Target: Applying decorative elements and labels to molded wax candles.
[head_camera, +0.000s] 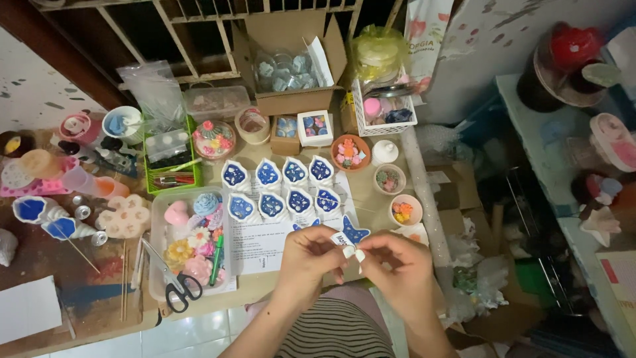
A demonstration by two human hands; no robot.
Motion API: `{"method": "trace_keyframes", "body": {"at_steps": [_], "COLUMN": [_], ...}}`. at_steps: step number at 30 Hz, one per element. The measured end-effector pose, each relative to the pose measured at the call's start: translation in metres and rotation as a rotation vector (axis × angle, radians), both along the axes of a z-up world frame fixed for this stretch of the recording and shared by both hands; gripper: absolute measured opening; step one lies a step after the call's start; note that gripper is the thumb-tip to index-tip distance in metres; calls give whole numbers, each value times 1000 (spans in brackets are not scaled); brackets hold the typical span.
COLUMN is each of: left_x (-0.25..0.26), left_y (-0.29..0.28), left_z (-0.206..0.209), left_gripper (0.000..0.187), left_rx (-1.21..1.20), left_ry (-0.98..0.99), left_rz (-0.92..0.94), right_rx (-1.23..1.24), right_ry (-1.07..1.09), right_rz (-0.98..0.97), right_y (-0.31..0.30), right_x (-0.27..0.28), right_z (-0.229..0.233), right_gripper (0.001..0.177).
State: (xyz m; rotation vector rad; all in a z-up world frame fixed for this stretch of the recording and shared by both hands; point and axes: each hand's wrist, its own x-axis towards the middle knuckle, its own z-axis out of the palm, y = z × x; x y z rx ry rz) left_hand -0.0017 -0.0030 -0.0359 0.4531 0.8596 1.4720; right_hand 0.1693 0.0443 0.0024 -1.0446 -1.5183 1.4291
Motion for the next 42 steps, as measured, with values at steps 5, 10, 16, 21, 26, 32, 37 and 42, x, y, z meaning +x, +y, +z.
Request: {"method": "trace_keyframes", "body": {"at_steps": [5, 10, 16, 21, 26, 32, 37, 42], "left_x": [1, 2, 4, 9, 7, 0, 13, 22], "left_y": [0, -1, -3, -7, -8, -3, -6, -9], "left_z": [4, 7, 13, 4, 7, 7, 21, 54], "left_gripper": [11, 12, 17, 17, 15, 18, 36, 25], "left_rx": [-2, 15, 62, 219, 136, -63, 56, 480], "left_ry": [52, 112, 191, 639, 431, -32, 318, 1148], "left_rz": [40, 50, 94, 262, 191, -77, 267, 390], "right_rx": [124, 112, 164, 267, 265, -177, -215, -70], "right_ry": [-67, -59, -90, -236, -225, 63, 136, -48], "right_rz": [5, 2, -27, -103, -113, 87, 81, -123], "right_y": [-4, -6, -7, -10, -9, 3, 4, -5], "right_x": [0, -2, -4, -9, -7, 10, 11, 12], "right_z": [2, 10, 12, 16, 8, -18, -28, -35], "right_gripper": [12, 10, 11, 15, 14, 7, 6, 9]}}
